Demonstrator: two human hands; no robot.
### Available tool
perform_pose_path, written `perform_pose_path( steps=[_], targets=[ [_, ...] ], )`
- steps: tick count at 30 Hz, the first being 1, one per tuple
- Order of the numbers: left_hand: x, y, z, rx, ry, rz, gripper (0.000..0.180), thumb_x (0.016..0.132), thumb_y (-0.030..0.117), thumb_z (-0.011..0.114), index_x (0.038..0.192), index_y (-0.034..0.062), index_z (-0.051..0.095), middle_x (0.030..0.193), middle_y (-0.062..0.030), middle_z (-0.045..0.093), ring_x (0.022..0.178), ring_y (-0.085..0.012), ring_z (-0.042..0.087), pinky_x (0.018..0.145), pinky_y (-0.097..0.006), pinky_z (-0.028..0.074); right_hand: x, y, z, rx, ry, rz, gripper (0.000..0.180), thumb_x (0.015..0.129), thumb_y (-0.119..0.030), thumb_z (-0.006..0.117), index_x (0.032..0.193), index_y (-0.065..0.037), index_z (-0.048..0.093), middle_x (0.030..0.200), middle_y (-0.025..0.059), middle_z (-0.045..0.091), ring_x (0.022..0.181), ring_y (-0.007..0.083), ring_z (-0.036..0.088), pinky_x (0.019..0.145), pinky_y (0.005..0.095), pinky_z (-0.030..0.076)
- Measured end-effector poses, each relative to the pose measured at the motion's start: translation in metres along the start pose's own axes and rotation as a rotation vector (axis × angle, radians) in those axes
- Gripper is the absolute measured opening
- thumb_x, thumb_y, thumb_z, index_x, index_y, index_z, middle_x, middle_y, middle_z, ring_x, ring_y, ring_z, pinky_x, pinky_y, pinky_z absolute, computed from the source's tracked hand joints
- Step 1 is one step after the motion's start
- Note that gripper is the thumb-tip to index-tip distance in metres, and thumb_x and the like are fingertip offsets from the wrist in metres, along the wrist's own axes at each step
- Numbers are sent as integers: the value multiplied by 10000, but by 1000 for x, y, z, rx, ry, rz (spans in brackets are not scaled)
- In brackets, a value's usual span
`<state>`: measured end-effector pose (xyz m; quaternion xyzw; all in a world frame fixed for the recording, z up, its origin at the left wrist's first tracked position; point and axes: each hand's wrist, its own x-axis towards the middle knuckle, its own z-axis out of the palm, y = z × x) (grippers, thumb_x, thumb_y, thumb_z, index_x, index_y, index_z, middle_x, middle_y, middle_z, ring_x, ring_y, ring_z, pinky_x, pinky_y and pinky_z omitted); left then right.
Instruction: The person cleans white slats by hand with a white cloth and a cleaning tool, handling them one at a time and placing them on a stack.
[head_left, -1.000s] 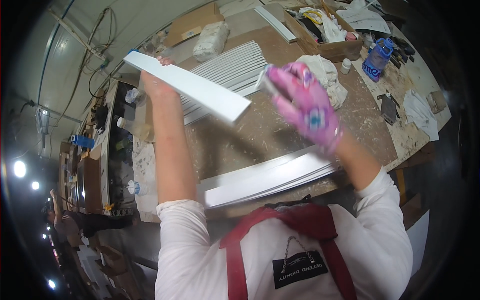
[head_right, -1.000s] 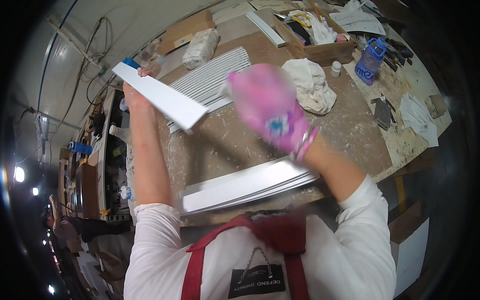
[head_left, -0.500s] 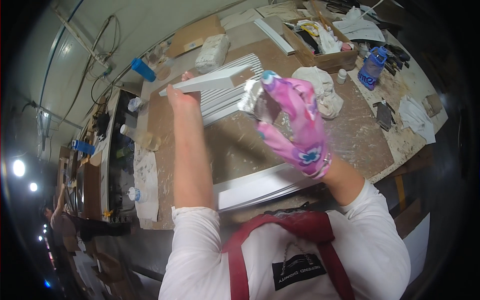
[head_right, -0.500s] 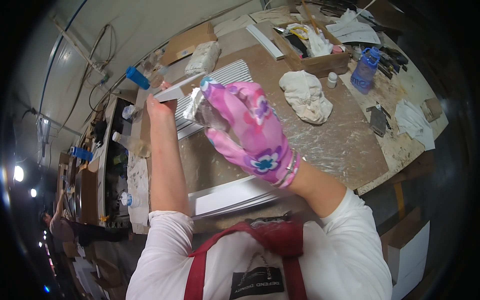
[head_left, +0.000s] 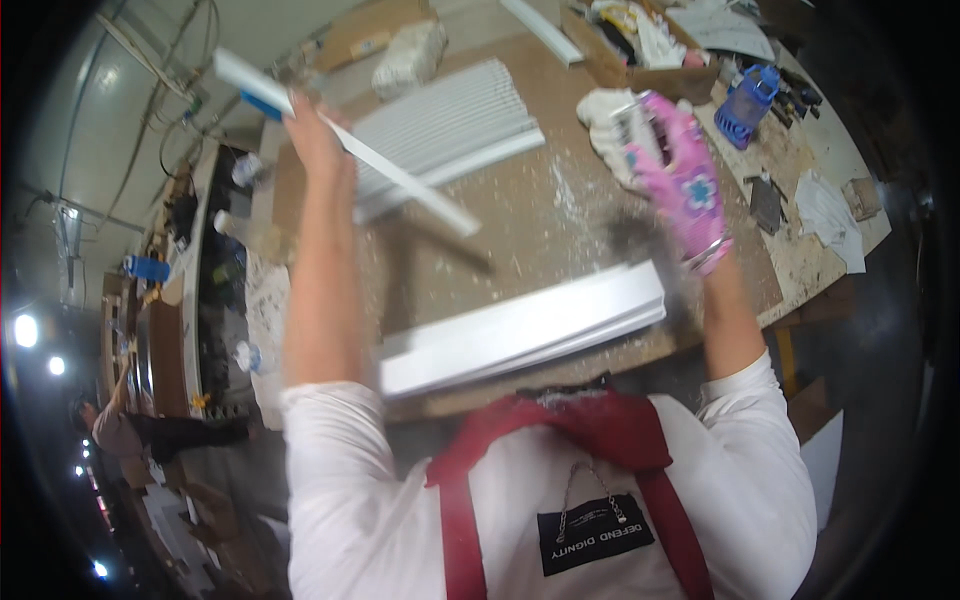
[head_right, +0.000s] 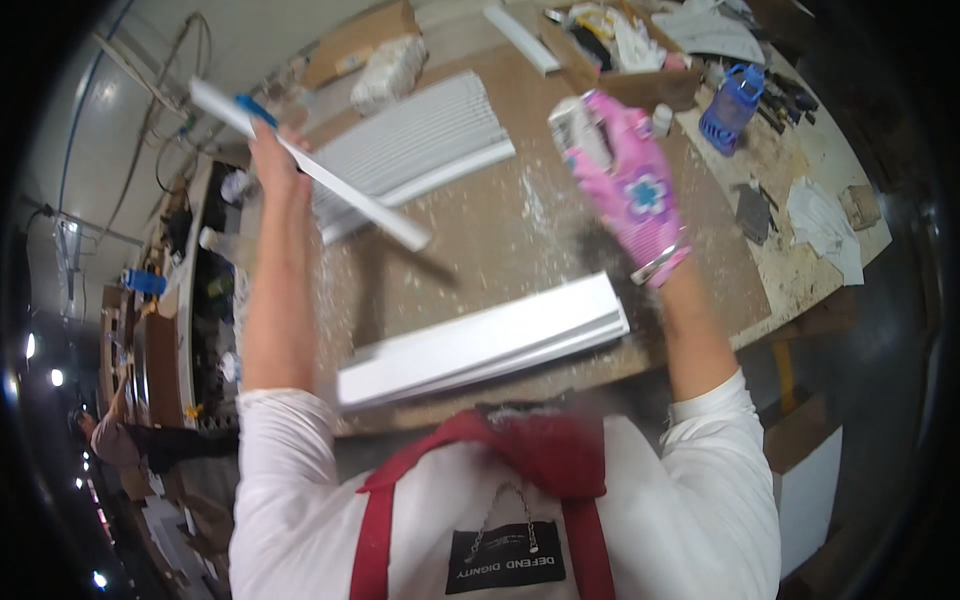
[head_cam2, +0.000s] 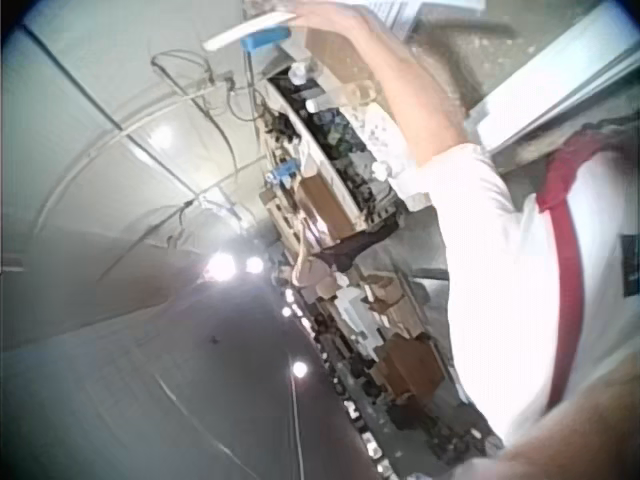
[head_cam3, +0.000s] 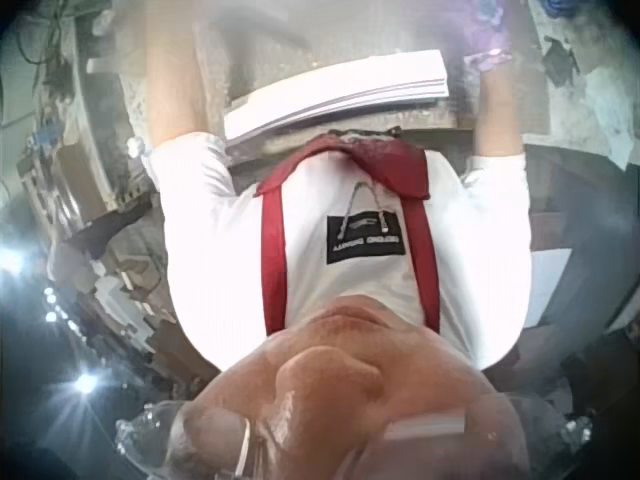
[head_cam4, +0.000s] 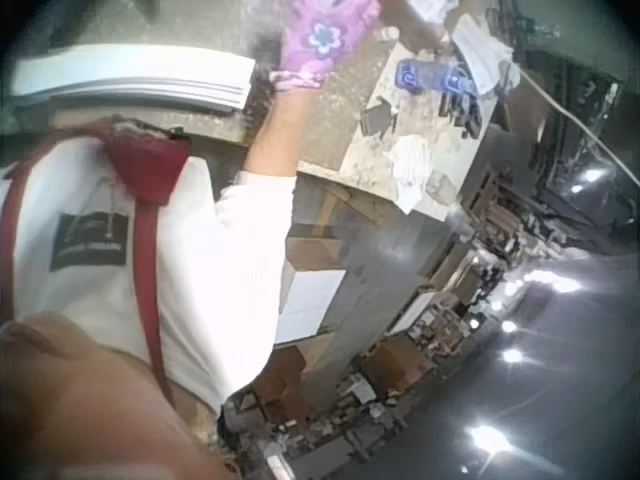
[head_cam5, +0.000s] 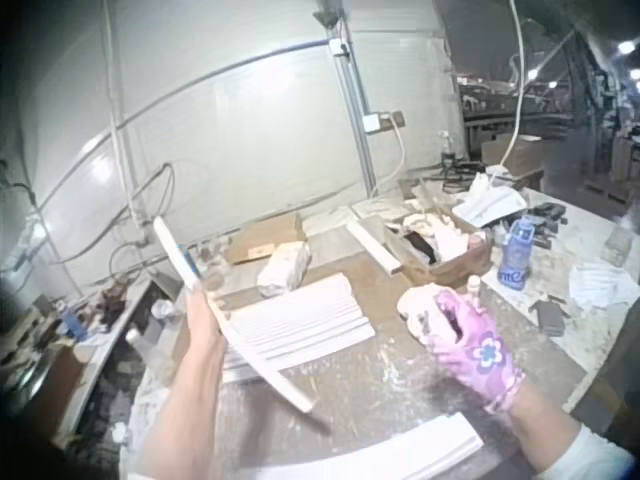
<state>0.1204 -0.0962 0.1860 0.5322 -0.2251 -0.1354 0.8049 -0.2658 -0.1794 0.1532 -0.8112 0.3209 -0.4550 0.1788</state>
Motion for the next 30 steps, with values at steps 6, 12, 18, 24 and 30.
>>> perform_pose_path(
  steps=[6,12,18,24,30],
  targets=[
    [-66,-24,-44,1078,-728,637,461,888,314,571,1266,66,482,905,-132,588,794,-292,580,718,-375,476,-42,56,-32,123,-19,261,473,870,-113,623,1320,-75,481,1091,94,608,940,168,593,795,286,498],
    [-169,-55,-64,1275,-1362,180,553,837,361,612,1250,18,478,1145,-191,529,1043,-364,541,887,-416,463,-67,60,-30,237,-94,347,480,898,-118,599,1341,-12,448,1270,108,525,1130,177,513,954,282,406],
    [-202,-82,-63,1020,-1591,-46,451,850,267,593,1186,-7,468,1125,-220,494,1040,-388,538,864,-451,467,-57,70,-10,243,-171,377,488,909,-108,564,1363,-2,419,1364,111,457,1248,203,438,1042,306,325],
    [-199,-109,-70,847,-1799,-125,464,866,285,568,1215,-8,482,1110,-248,526,1062,-394,520,900,-470,418,-46,80,2,209,-260,275,492,909,-98,556,1370,-4,412,1381,104,443,1263,202,423,1048,305,314],
    [-130,-99,-52,940,-1955,-631,594,885,504,483,1260,44,512,1251,-194,544,1151,-351,518,979,-421,394,-52,87,6,300,-284,314,488,913,-96,535,1378,-15,408,1397,95,428,1277,196,405,1053,305,300]
  ],
)
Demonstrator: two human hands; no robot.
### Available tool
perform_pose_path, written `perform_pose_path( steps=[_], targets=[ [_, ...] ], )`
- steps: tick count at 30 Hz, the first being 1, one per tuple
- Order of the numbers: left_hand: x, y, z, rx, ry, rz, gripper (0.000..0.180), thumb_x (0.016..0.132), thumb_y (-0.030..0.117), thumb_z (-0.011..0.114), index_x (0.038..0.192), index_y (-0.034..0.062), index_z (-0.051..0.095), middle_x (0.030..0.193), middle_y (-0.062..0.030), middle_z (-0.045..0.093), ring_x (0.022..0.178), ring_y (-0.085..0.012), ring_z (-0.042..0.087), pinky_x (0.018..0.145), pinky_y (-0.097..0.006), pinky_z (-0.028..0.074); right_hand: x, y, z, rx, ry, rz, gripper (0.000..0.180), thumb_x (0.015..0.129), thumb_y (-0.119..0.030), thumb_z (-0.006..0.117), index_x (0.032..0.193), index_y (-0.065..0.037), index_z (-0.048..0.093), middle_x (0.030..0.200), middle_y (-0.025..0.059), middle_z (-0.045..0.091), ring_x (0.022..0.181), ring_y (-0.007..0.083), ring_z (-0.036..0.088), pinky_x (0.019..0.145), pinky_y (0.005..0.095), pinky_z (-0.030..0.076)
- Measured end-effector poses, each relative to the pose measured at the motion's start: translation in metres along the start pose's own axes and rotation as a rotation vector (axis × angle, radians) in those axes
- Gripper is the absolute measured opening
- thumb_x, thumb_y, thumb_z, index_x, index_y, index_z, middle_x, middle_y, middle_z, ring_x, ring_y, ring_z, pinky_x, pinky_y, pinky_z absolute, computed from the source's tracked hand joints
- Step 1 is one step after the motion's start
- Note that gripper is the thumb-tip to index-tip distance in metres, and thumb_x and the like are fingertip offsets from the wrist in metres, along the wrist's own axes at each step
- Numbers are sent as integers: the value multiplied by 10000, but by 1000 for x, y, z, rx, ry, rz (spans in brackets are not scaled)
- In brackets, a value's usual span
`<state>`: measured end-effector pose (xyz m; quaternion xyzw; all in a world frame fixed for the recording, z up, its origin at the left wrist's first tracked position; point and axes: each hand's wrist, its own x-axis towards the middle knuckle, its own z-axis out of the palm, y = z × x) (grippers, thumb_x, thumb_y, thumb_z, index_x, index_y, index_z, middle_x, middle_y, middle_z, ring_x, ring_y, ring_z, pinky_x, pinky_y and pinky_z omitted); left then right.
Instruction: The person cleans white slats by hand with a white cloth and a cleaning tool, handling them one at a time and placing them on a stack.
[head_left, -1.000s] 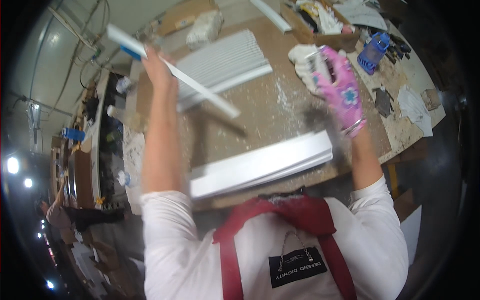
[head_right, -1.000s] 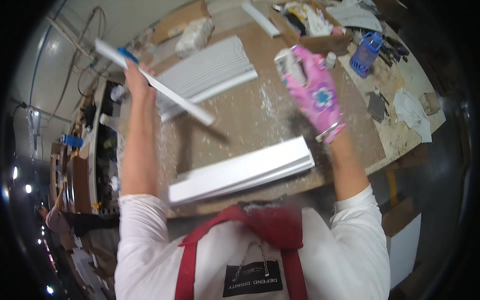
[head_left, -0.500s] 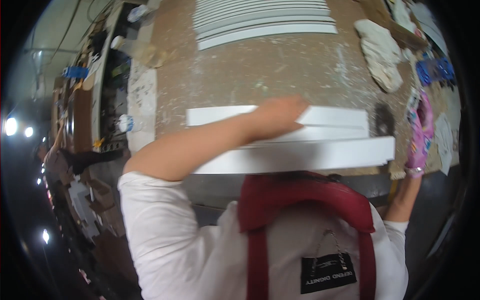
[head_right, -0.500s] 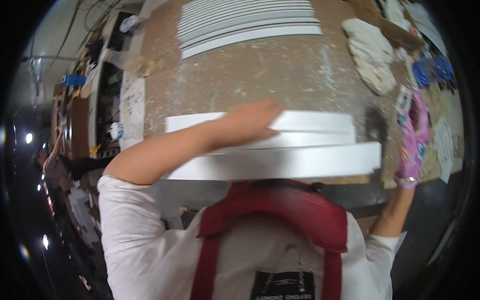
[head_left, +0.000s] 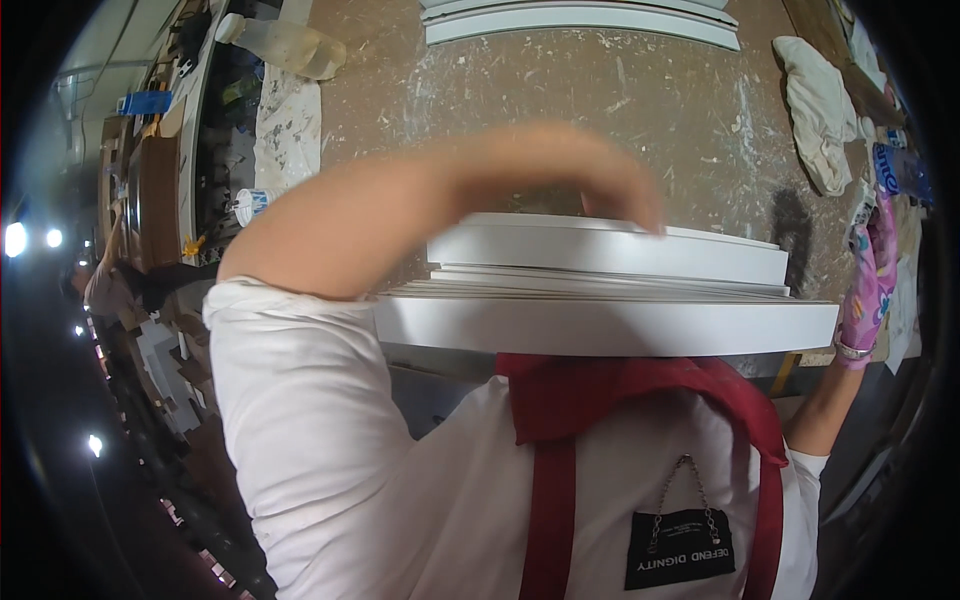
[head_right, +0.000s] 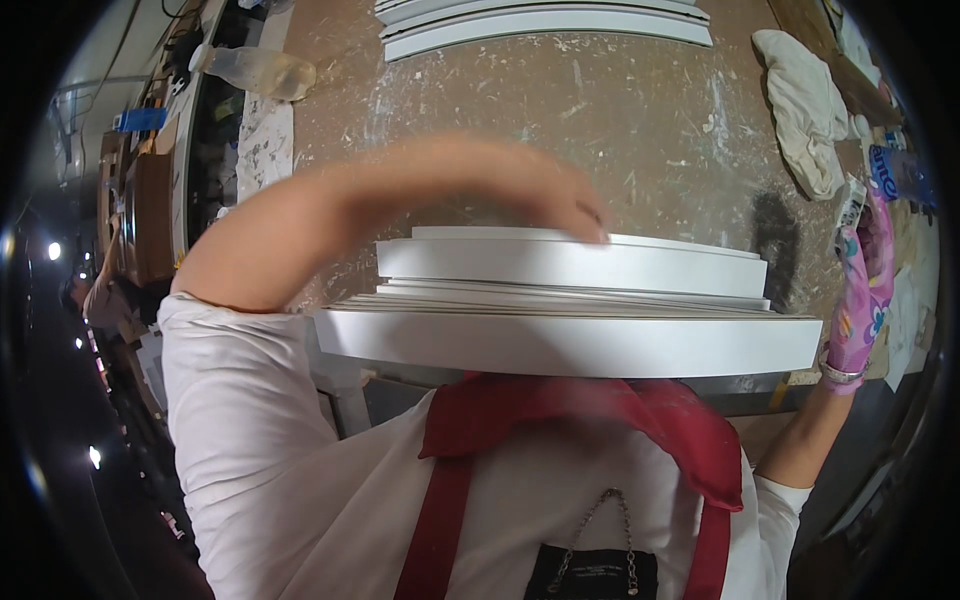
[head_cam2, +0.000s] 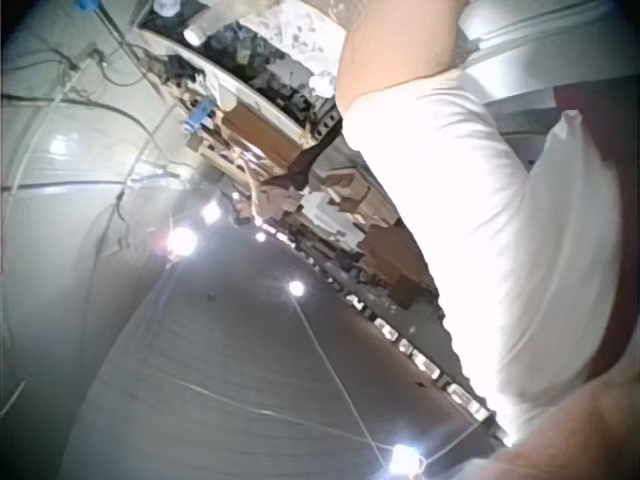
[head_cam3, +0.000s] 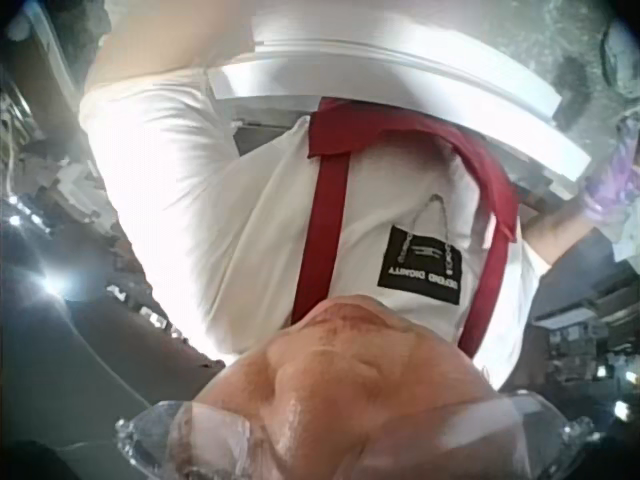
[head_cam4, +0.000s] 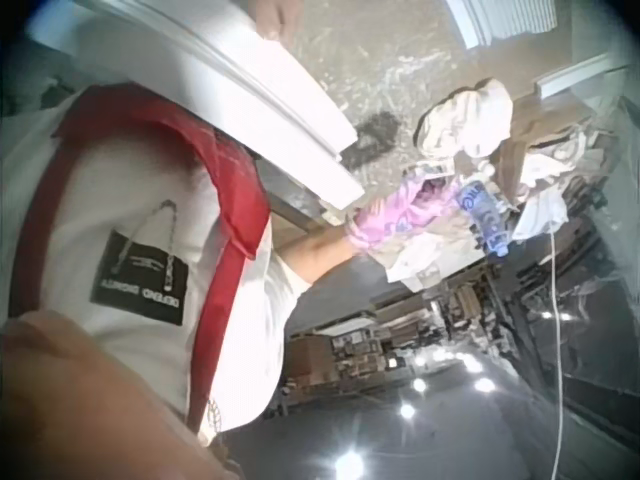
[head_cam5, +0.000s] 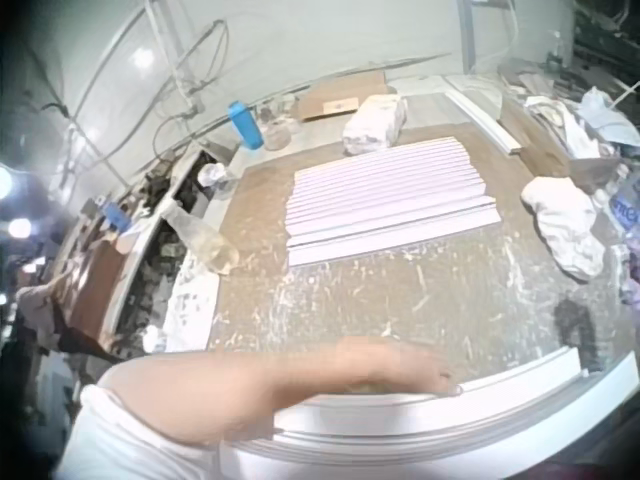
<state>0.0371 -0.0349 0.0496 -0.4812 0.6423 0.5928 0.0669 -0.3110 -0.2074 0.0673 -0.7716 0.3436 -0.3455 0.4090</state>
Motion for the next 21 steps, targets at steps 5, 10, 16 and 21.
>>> perform_pose_path(
  steps=[5,10,16,21],
  targets=[
    [-23,-86,-80,700,812,-203,623,821,406,633,1301,49,459,1242,-190,539,1119,-366,528,962,-417,414,-9,-7,-3,-88,38,22,489,918,-127,542,1381,-35,413,1395,92,431,1282,195,398,1058,307,281],
    [-9,-102,-82,599,873,-510,873,846,396,621,1463,22,128,1511,-225,160,1373,-405,221,1088,-523,264,-17,-5,-5,-72,99,92,488,922,-156,543,1380,-42,418,1391,95,435,1285,200,396,1066,316,279],
    [-32,-119,-84,722,835,-315,742,829,303,630,1410,17,267,1410,-262,317,1266,-415,379,1008,-484,374,-20,-16,-3,-118,120,183,496,922,-206,549,1372,-38,427,1377,97,449,1283,203,398,1069,321,277],
    [-38,-124,-97,603,884,-301,519,794,193,645,1230,-13,452,1206,-267,495,1076,-414,520,920,-461,441,-17,16,-7,-36,150,245,495,916,-201,555,1364,-30,433,1374,93,455,1279,200,402,1070,321,277]
  ],
)
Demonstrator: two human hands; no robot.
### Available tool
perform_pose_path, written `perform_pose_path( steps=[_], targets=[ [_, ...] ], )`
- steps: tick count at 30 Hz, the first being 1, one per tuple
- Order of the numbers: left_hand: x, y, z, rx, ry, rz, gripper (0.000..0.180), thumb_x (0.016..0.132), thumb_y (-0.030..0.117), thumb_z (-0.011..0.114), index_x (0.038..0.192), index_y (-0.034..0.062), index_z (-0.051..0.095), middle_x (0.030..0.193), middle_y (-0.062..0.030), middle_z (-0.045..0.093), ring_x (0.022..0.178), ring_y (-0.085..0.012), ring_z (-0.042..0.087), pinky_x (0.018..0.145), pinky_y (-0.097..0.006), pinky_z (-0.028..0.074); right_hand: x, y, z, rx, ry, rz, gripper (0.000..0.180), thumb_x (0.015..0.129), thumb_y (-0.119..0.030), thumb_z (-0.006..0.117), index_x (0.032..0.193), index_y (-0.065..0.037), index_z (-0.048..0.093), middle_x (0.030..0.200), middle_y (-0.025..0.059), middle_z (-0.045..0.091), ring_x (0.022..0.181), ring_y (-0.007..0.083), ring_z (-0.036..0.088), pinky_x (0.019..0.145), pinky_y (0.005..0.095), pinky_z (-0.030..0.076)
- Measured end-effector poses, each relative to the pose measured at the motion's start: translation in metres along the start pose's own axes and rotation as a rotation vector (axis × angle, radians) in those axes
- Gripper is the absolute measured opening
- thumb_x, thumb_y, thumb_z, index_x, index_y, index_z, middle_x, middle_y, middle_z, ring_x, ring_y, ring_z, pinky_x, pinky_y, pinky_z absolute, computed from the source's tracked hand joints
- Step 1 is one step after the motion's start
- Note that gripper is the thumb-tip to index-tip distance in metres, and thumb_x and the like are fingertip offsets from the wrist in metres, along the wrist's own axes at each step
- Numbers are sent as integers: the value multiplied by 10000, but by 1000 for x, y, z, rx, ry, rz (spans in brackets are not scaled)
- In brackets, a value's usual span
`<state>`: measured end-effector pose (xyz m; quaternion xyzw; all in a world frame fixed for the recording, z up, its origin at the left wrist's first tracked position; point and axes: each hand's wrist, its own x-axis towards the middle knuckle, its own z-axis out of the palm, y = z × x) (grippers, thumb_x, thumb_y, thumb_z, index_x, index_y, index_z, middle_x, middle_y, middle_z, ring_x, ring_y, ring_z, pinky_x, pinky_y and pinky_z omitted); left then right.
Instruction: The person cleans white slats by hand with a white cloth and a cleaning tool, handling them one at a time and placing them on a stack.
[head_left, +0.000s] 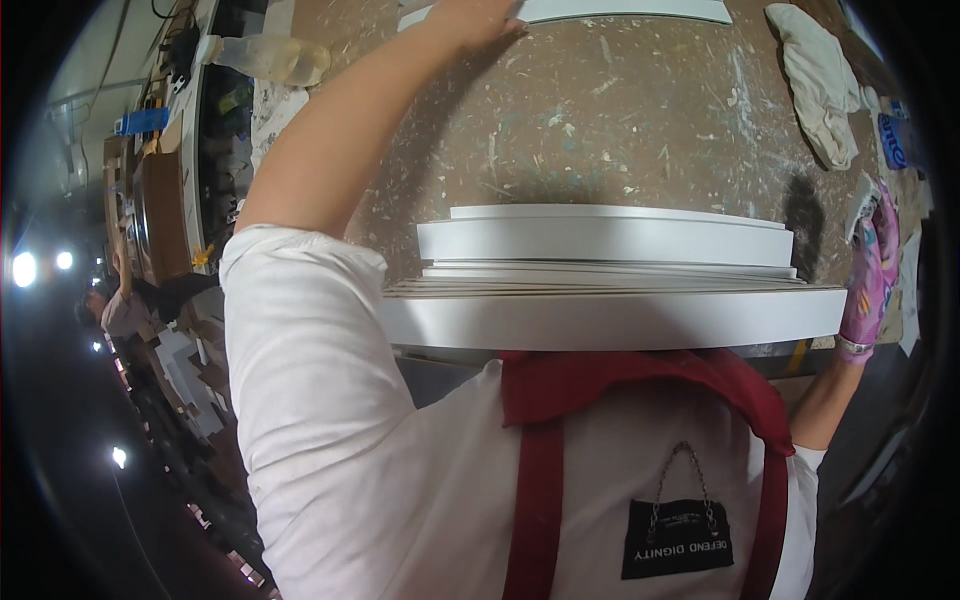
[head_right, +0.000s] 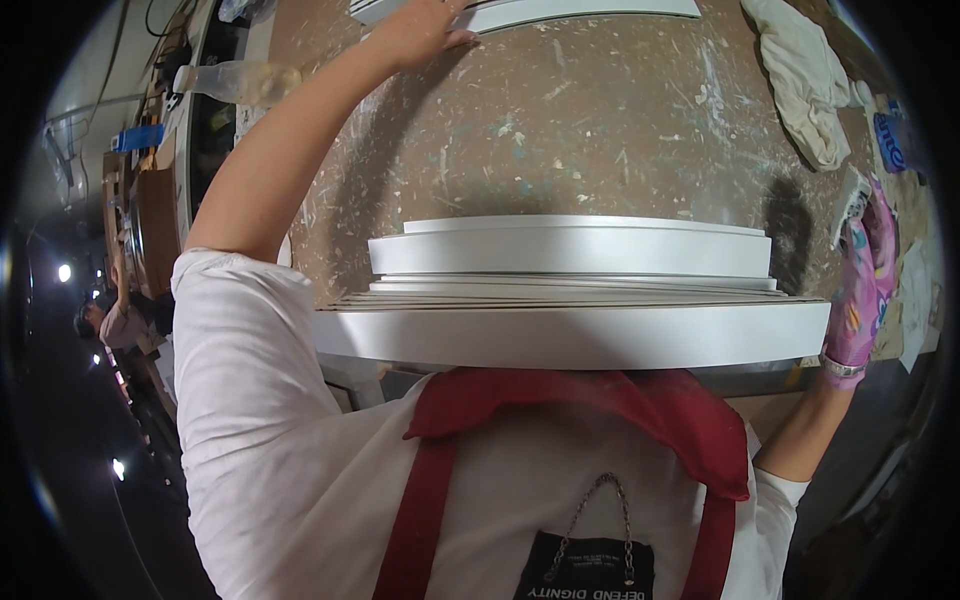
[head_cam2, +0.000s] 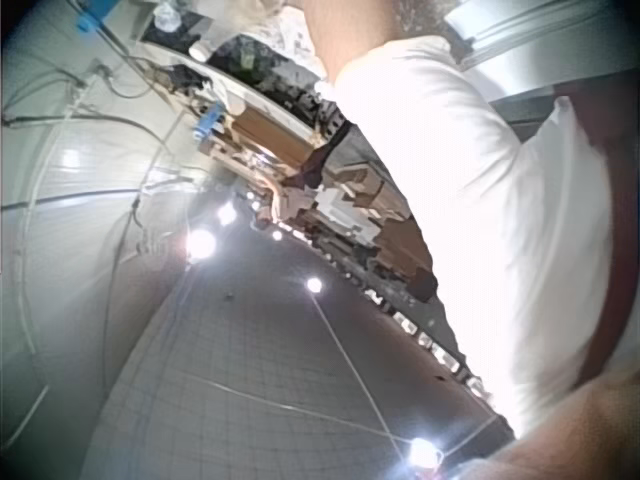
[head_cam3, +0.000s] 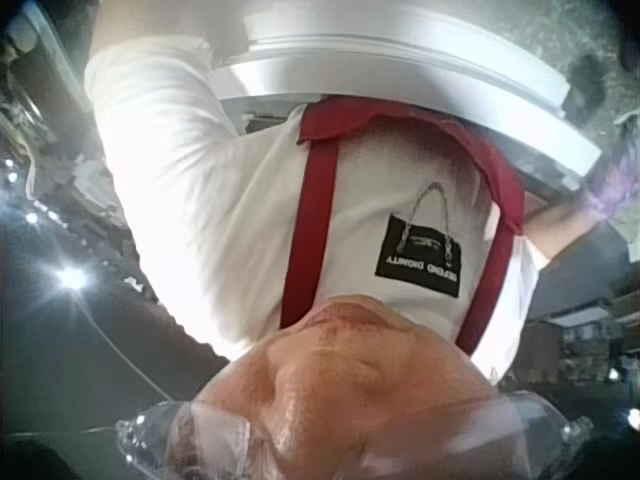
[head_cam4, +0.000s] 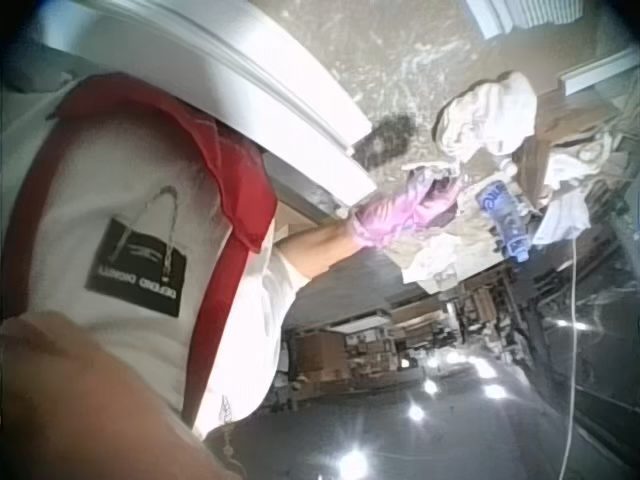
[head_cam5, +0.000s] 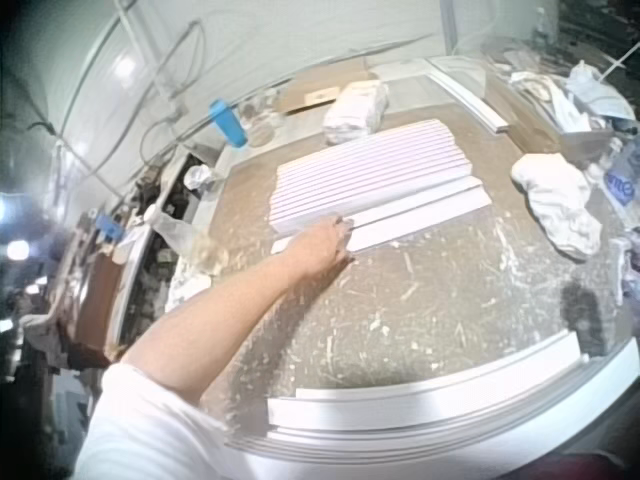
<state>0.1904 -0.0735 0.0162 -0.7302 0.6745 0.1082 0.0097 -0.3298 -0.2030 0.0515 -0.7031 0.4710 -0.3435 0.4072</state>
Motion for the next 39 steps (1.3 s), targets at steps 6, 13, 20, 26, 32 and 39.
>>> perform_pose_path(
  steps=[6,13,20,26,32,39],
  targets=[
    [26,-6,25,40,167,44,634,780,353,692,1284,48,454,1193,-203,540,1090,-389,521,931,-428,424,-7,-21,12,66,-41,-5,490,921,-182,535,1370,-24,420,1395,96,435,1272,210,406,1069,313,276],
    [27,50,22,-210,142,83,552,772,389,682,1115,-16,532,1092,-237,560,1029,-401,532,861,-457,445,-20,-45,24,98,-7,97,490,882,-178,555,1342,-41,461,1325,72,491,1196,172,462,1006,290,345],
    [40,95,-2,-341,291,57,439,807,293,653,1101,-10,532,1015,-225,582,942,-396,544,838,-452,435,-3,-56,17,253,-47,-23,536,846,-246,641,1308,-21,487,1226,61,541,1045,123,523,911,253,416],
    [-25,123,-47,-266,337,237,501,805,258,643,1211,3,499,1126,-226,558,1049,-387,531,905,-415,417,32,-60,9,300,-77,-248,570,838,-313,661,1301,-21,504,1295,119,523,1186,196,490,1005,312,393],
    [-65,140,-61,-427,201,119,491,768,228,653,1180,-2,519,1070,-215,576,984,-385,558,873,-399,436,31,-105,4,183,-284,-447,430,853,-184,630,1264,-75,559,1243,115,549,1103,216,542,936,321,449],
    [-83,138,-64,-711,189,173,428,818,164,603,1202,-11,530,902,-122,605,777,-224,574,726,-318,467,74,-59,0,-371,-231,-702,425,836,-172,620,1246,-93,548,1166,128,538,983,260,573,879,346,473]
  ],
)
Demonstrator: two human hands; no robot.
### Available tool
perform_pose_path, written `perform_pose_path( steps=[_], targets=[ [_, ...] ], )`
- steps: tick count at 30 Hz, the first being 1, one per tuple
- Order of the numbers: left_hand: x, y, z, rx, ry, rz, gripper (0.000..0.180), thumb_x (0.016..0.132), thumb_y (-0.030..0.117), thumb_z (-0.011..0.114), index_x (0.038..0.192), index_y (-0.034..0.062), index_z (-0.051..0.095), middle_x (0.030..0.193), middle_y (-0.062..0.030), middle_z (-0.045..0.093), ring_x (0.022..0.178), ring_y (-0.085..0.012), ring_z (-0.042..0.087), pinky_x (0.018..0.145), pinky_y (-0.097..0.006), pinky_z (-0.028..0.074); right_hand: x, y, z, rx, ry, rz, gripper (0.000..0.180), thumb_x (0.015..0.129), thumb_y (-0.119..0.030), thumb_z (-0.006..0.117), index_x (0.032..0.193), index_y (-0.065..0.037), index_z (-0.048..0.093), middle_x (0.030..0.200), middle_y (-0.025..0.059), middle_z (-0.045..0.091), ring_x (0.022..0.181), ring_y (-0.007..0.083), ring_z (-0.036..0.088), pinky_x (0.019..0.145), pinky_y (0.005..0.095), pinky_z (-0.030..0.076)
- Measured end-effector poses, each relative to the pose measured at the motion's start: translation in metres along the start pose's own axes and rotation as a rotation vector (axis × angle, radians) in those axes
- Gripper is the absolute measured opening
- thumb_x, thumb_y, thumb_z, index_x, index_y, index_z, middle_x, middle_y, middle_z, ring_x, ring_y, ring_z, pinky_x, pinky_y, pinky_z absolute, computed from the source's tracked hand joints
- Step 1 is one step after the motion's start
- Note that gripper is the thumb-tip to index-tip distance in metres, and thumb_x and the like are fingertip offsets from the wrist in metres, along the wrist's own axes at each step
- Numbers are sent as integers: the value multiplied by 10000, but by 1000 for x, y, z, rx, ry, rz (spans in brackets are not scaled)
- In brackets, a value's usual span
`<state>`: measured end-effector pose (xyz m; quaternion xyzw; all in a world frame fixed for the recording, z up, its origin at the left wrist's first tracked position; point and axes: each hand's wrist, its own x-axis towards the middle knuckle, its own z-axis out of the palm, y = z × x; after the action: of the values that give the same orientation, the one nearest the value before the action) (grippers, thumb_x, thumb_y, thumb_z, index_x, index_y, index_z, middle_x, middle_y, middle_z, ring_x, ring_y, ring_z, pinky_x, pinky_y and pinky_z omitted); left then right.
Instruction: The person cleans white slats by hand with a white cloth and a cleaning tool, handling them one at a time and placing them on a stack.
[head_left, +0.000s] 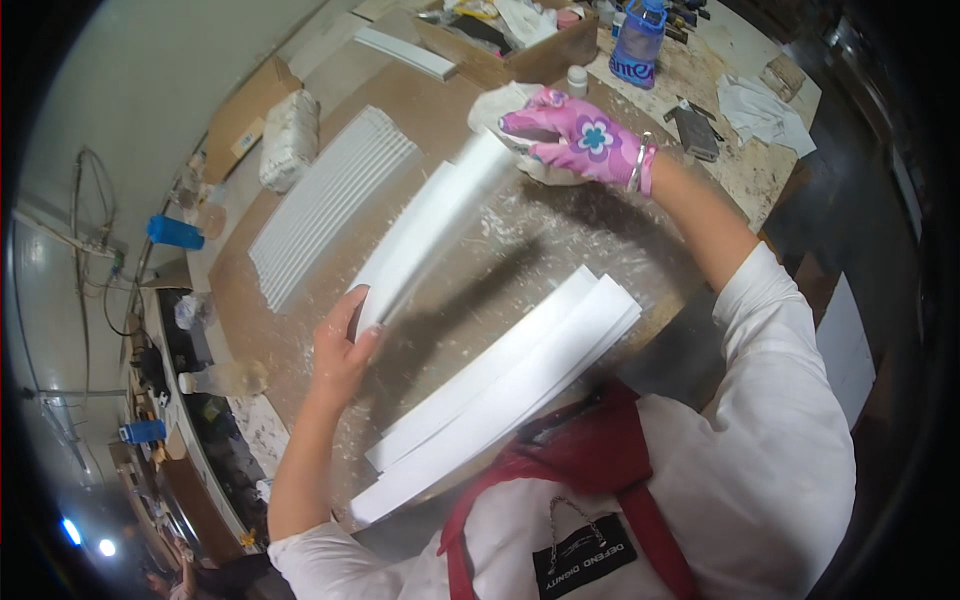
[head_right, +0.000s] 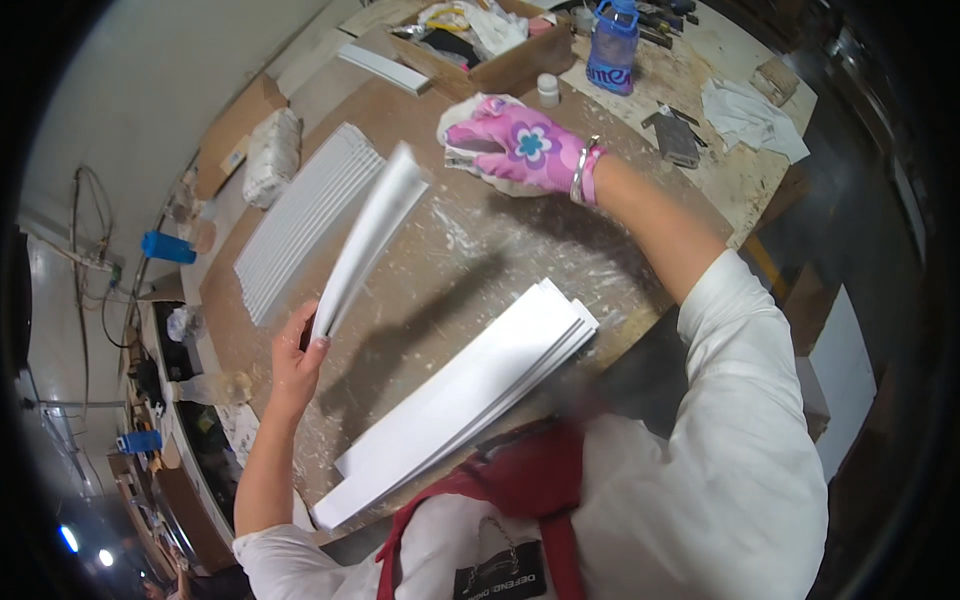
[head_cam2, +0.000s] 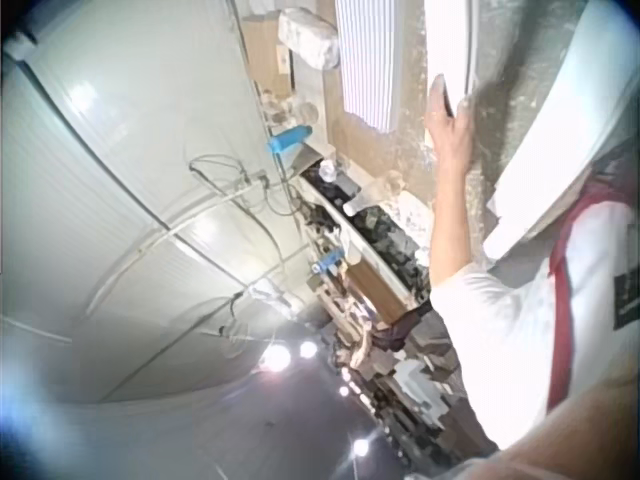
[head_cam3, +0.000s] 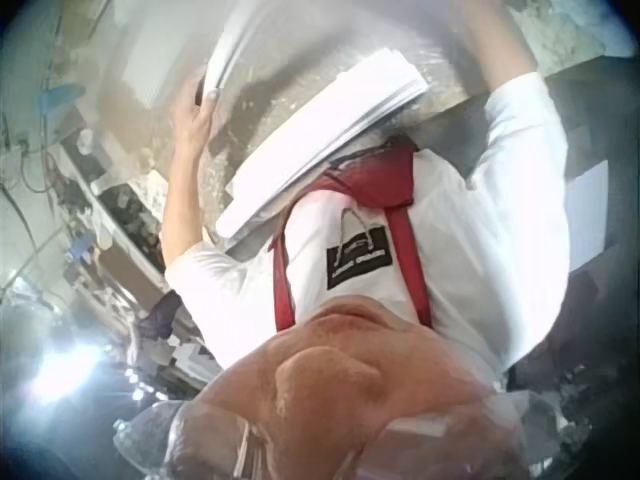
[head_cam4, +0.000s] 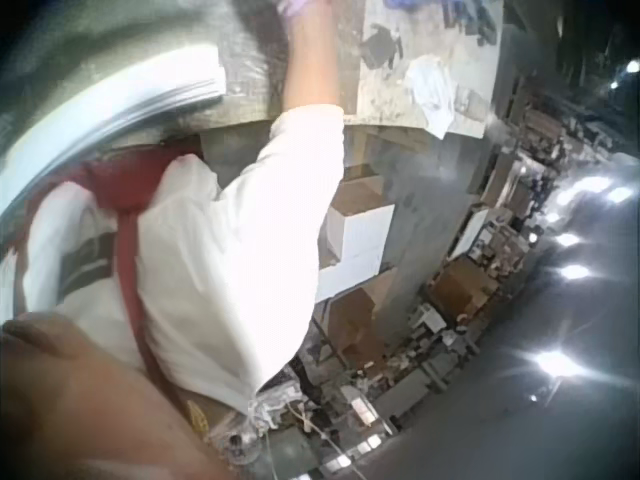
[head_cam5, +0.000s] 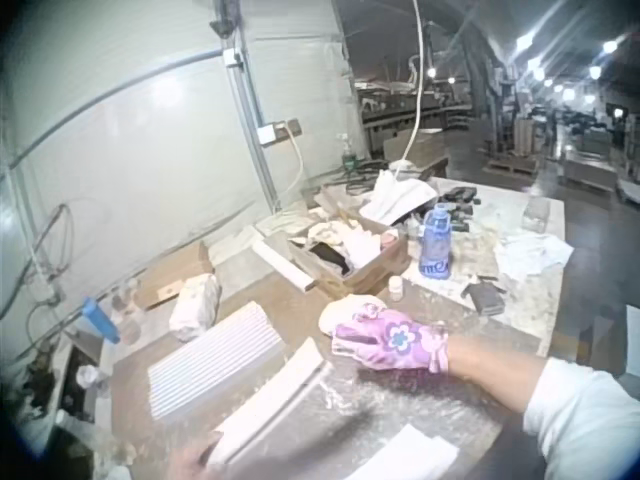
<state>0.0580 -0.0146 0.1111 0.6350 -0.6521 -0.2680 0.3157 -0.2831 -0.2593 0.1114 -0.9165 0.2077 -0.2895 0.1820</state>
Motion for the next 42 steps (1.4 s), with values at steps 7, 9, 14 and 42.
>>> perform_pose_path(
  steps=[7,9,14,42],
  targets=[
    [9,9,-24,-337,13,-54,347,949,152,466,1254,5,537,848,-49,583,729,-115,529,681,-255,458,33,-86,-14,885,504,170,543,787,-176,723,1255,-8,504,1197,97,577,1061,199,591,865,277,514],
    [11,17,-21,-328,-2,-28,341,945,139,472,1249,1,542,851,-48,584,731,-112,529,676,-254,458,43,-97,-14,738,501,-1,596,829,-314,681,1312,-33,472,1224,117,558,1098,196,572,877,285,523],
    [0,26,-19,-343,51,-124,360,919,97,470,1258,-4,535,834,-47,577,724,-114,522,660,-252,453,59,-99,-21,503,289,314,444,882,-243,601,1288,-83,516,1106,82,592,816,94,577,635,237,511],
    [108,20,-98,-1751,503,-215,511,964,484,339,850,-7,417,695,-98,443,591,-204,451,512,-297,426,15,-132,31,40,102,47,521,808,-135,621,1285,-33,439,945,139,515,863,229,545,769,346,469]
  ],
)
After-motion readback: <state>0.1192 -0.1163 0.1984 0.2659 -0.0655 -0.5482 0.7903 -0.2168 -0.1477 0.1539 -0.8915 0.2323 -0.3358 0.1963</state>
